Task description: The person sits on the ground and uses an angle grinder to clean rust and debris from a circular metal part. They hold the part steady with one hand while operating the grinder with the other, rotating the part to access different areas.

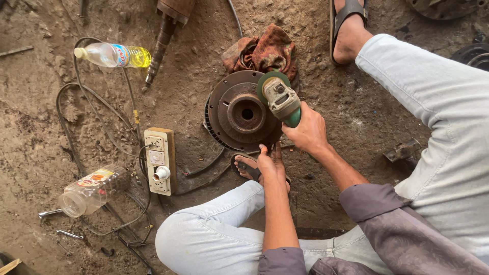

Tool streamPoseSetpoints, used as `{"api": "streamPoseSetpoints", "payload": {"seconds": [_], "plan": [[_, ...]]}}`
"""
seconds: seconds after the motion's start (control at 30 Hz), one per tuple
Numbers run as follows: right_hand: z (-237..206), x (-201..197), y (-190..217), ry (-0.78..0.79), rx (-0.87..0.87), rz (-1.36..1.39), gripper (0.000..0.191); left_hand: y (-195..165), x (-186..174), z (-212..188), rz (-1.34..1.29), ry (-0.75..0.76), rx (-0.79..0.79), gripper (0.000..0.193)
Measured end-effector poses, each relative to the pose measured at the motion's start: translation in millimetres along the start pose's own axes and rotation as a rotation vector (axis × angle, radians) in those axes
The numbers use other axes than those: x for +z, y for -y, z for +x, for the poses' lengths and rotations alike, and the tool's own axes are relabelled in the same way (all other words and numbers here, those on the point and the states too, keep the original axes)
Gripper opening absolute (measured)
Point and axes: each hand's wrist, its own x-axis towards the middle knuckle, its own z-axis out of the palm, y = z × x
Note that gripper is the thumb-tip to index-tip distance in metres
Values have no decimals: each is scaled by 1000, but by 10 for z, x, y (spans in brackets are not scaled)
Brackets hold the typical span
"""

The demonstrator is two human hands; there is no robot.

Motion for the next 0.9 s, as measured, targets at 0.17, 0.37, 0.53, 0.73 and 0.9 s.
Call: {"api": "streamPoseSetpoints", "payload": {"seconds": [0.17,0.37,0.53,0.73,0.9], "plan": [[12,16,-11,48,13,15,45,-6,-6,-24,15,4,-5,37],[24,26,-4,42,12,6,45,-1,1,-56,30,21,7,36],[-13,46,-23,6,4,22,44,0,21,-78,13,18,14,38],[-24,44,-33,7,-1,25,45,-9,24,-53,19,-15,7,38],[-42,44,-52,7,15,-5,45,-6,60,-70,8,9,10,39]]}}
